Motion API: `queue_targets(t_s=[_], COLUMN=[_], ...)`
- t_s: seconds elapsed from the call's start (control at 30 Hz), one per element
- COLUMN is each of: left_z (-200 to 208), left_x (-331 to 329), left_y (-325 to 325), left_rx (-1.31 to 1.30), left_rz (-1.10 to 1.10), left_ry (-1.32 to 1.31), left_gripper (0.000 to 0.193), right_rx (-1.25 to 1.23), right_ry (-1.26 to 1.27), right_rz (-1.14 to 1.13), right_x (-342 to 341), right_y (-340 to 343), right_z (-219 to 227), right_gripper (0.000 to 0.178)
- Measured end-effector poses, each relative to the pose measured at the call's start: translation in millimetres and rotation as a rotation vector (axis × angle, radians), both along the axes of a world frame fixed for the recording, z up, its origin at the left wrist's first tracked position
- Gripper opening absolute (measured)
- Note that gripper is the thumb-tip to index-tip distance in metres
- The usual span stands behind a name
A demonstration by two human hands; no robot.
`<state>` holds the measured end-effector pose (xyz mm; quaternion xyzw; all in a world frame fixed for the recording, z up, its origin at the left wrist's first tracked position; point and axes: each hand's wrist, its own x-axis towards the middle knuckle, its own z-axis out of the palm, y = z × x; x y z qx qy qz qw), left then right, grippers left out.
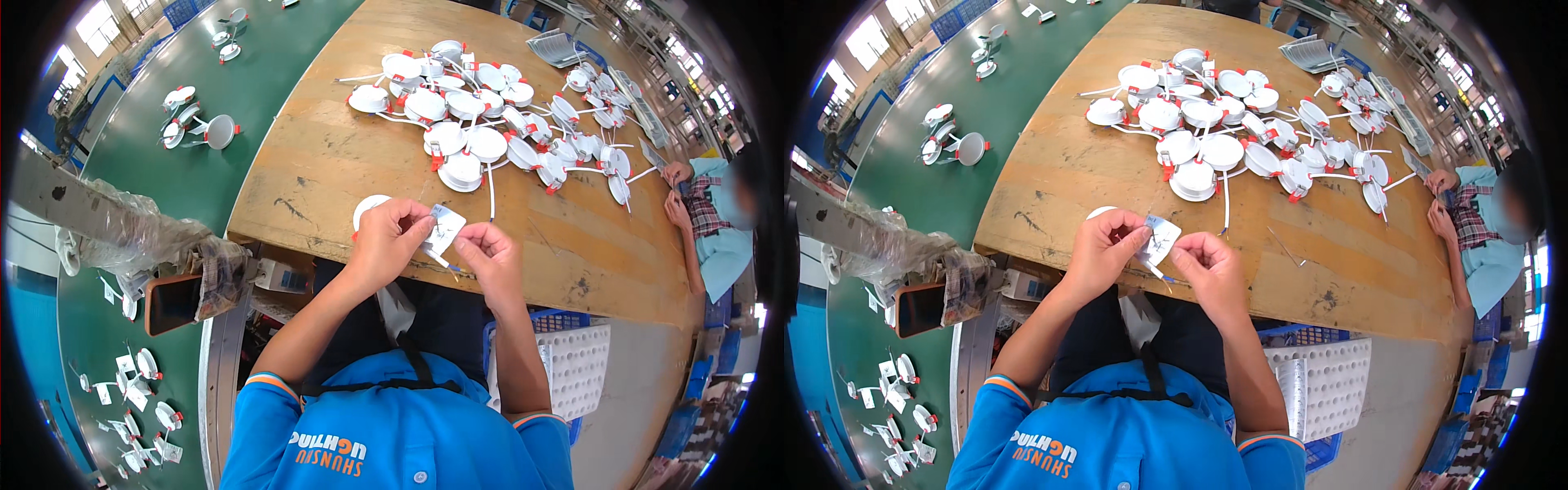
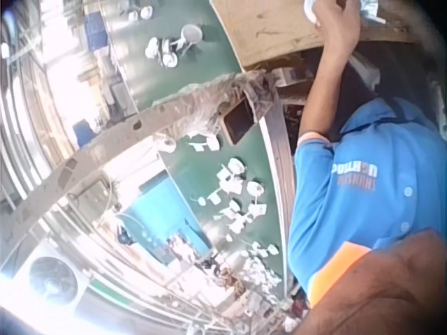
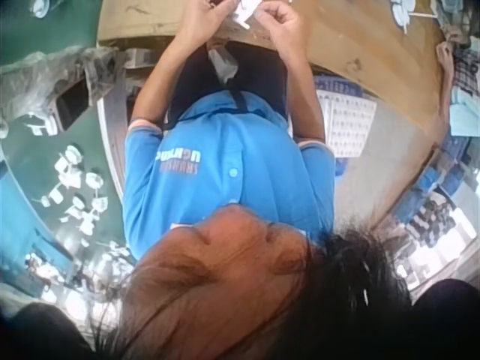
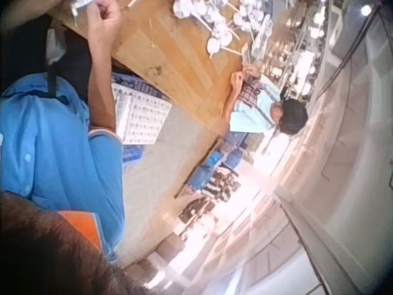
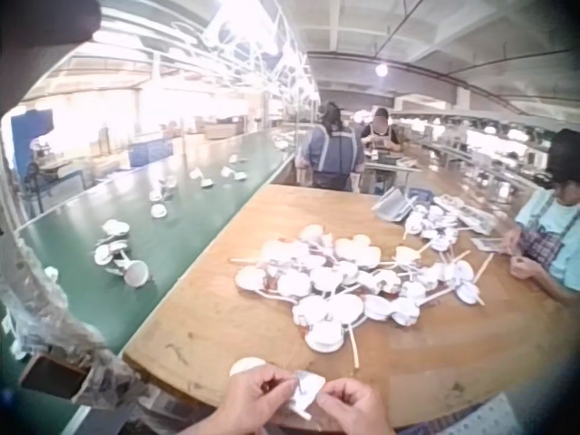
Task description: Manually assemble and label LED light fixtures at a factory workbench.
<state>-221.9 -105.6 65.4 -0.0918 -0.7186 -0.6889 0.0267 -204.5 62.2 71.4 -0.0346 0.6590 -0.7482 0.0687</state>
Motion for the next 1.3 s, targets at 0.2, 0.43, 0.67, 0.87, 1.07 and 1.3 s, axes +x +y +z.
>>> queue_targets(t_s=[0.2,0.43,0.67,0.87,1.07,1.3], left_z=[13,3,0,3,1,2], left_x=[-6,-3,1,8,9,11], left_y=[20,37,20,2,-6,-8], left_rx=[0.215,0.532,0.600,0.761,0.758,0.761], left_rz=[0.104,0.052,0.049,-0.041,-0.039,-0.055], left_ry=[-0.101,-0.140,-0.072,-0.135,-0.240,-0.254], left_gripper=[0.007,0.007,0.010,0.017,0.019,0.019], right_rx=[0.103,0.458,0.597,0.626,0.696,0.766], right_ry=[0.307,0.632,0.832,0.965,1.081,1.219], right_rz=[-0.342,-0.353,-0.159,-0.174,-0.180,-0.190], right_x=[21,2,-24,-32,-35,-32], right_y=[7,-24,-30,-39,-42,-47], right_z=[37,24,20,18,18,22], right_gripper=[0.007,0.019,0.022,0.016,0.016,0.019])
